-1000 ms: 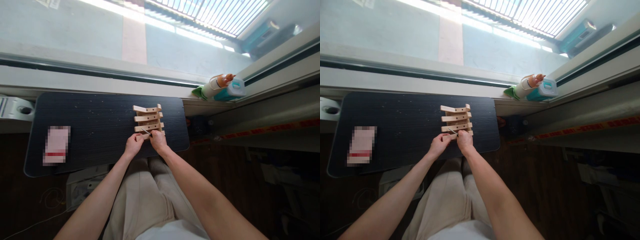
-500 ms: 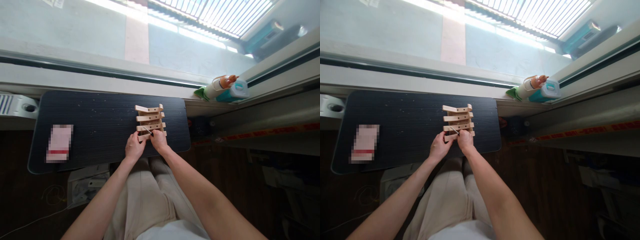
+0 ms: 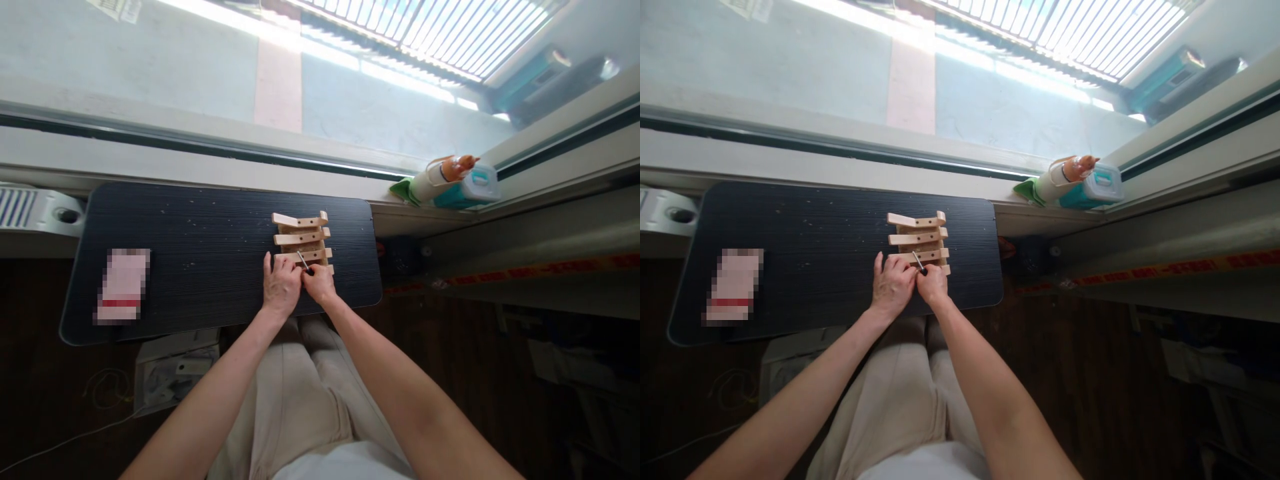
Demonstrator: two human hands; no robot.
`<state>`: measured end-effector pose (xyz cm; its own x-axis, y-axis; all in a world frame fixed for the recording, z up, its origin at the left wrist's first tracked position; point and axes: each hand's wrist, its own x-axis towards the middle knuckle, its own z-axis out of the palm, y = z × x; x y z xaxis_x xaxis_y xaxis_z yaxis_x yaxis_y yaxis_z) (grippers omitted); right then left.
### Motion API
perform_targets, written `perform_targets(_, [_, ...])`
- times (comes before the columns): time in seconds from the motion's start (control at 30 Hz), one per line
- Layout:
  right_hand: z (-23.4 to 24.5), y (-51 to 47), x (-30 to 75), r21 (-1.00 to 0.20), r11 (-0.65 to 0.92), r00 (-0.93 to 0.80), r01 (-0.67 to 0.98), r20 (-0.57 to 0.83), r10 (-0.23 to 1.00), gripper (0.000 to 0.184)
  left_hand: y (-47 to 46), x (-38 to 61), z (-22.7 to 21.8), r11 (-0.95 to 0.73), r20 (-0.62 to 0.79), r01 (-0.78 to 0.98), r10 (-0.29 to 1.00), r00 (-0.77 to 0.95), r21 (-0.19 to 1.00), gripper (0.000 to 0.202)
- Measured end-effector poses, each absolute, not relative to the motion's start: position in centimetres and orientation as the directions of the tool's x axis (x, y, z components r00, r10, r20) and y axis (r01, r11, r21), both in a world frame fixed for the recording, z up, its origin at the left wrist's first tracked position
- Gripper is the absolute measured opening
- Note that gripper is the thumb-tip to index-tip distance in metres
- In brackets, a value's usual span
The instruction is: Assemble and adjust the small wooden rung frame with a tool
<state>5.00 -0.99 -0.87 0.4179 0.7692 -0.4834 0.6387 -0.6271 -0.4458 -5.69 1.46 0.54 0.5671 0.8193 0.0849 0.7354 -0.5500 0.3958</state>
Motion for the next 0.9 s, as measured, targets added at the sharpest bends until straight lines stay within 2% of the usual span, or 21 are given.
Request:
perform_targets(0.17, [-1.5,-0.6,5.0,-0.454,-0.682,0.473,0.573,-0.496,0.728,0.022,2.1,-5.1,-0.5,-0.586,0.074,0.72,0.792,0.606,0.372,0.027])
perform_targets(0.53, [-2.4,-0.8,4.3,-0.473,-0.731,0.555,0.492,-0.477,0.681,0.02,2.2,-5.1,-1.0,-0.567,0.058,0.704,0.794,0.605,0.428,0.028])
perform_targets(0.73, [-2.3,-1.4,4.2,-0.501,-0.779,0.616,0.377,-0.492,0.615,0.022,2.1,-5.1,-1.0,-0.591,0.068,0.702,0.782,0.62,0.396,0.026])
perform_targets(0.9, [-2.0,-1.8,4.4,-0.491,-0.77,0.599,0.407,-0.493,0.631,0.024,1.7,-5.0,-0.9,-0.587,0.079,0.704,0.788,0.611,0.4,0.023])
